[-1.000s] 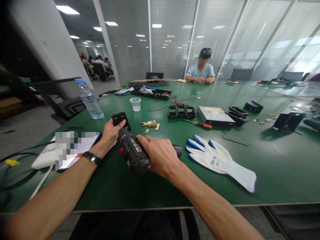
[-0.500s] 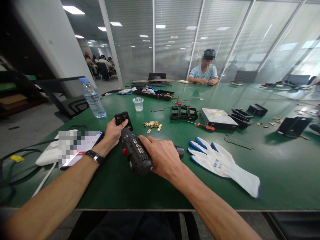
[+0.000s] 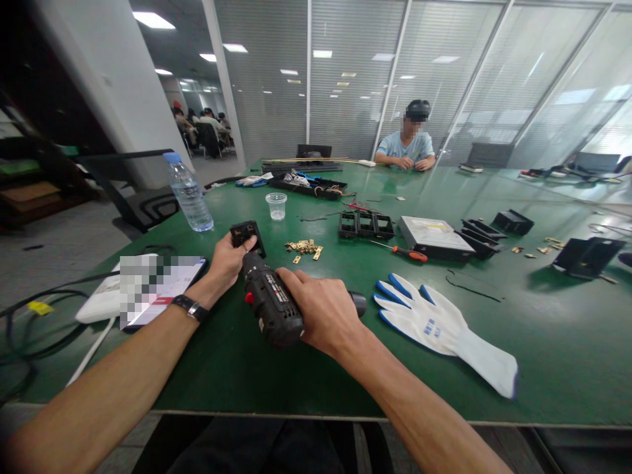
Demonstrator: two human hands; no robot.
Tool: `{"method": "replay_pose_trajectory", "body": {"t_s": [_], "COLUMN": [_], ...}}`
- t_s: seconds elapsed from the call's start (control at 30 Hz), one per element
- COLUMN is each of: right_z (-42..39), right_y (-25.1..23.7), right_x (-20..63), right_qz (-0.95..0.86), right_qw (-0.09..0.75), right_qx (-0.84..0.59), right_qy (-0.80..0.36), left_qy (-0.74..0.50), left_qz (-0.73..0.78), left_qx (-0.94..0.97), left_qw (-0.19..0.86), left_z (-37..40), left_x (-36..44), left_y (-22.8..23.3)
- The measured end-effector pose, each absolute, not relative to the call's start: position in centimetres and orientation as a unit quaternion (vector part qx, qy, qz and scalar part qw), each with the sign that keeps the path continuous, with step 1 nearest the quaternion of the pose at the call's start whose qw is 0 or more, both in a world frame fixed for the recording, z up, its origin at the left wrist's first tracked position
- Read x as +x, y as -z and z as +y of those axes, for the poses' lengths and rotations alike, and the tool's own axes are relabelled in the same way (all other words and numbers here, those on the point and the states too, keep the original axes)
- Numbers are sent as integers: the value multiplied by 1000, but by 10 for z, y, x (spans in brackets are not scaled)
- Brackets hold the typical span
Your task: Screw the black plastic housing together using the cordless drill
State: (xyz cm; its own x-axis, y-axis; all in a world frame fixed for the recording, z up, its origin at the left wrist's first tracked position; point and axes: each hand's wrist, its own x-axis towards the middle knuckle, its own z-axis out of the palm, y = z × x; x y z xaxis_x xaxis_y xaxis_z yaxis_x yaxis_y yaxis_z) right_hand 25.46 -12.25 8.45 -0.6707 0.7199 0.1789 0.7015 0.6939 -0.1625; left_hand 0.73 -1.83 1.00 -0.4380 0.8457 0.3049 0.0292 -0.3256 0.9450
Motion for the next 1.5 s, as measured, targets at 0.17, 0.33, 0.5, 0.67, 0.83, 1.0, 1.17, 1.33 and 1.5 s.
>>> {"method": "replay_pose_trajectory", "body": {"t_s": [0.17, 0.33, 0.5, 0.67, 0.83, 1.0, 1.17, 1.33, 1.5], "right_z": [-122, -123, -123, -123, -123, -122, -122, -123, -122], "right_y": [-83, -84, -85, -84, -85, -84, -84, -85, -83], "right_x": [254, 253, 253, 253, 253, 253, 253, 252, 252], "right_qz": [-911, -911, -911, -911, -912, -913, -912, -911, -912], "right_qw": [115, 107, 112, 110, 116, 113, 101, 114, 107], "right_qx": [-394, -398, -395, -396, -391, -389, -396, -393, -395], "right_qy": [-33, -31, -31, -37, -44, -38, -39, -46, -31], "left_qy": [-688, -691, -689, -690, -686, -694, -693, -690, -690], "left_qz": [497, 492, 496, 498, 498, 493, 493, 493, 497], "left_qx": [441, 441, 438, 434, 443, 435, 431, 442, 437], "left_qw": [292, 292, 296, 297, 292, 293, 302, 293, 293], "left_z": [-16, -14, -14, -13, -12, -12, -13, -13, -12], "left_x": [6, 6, 6, 5, 5, 5, 6, 6, 5], "left_y": [-7, -7, -5, -4, -4, -4, -6, -6, -4]}}
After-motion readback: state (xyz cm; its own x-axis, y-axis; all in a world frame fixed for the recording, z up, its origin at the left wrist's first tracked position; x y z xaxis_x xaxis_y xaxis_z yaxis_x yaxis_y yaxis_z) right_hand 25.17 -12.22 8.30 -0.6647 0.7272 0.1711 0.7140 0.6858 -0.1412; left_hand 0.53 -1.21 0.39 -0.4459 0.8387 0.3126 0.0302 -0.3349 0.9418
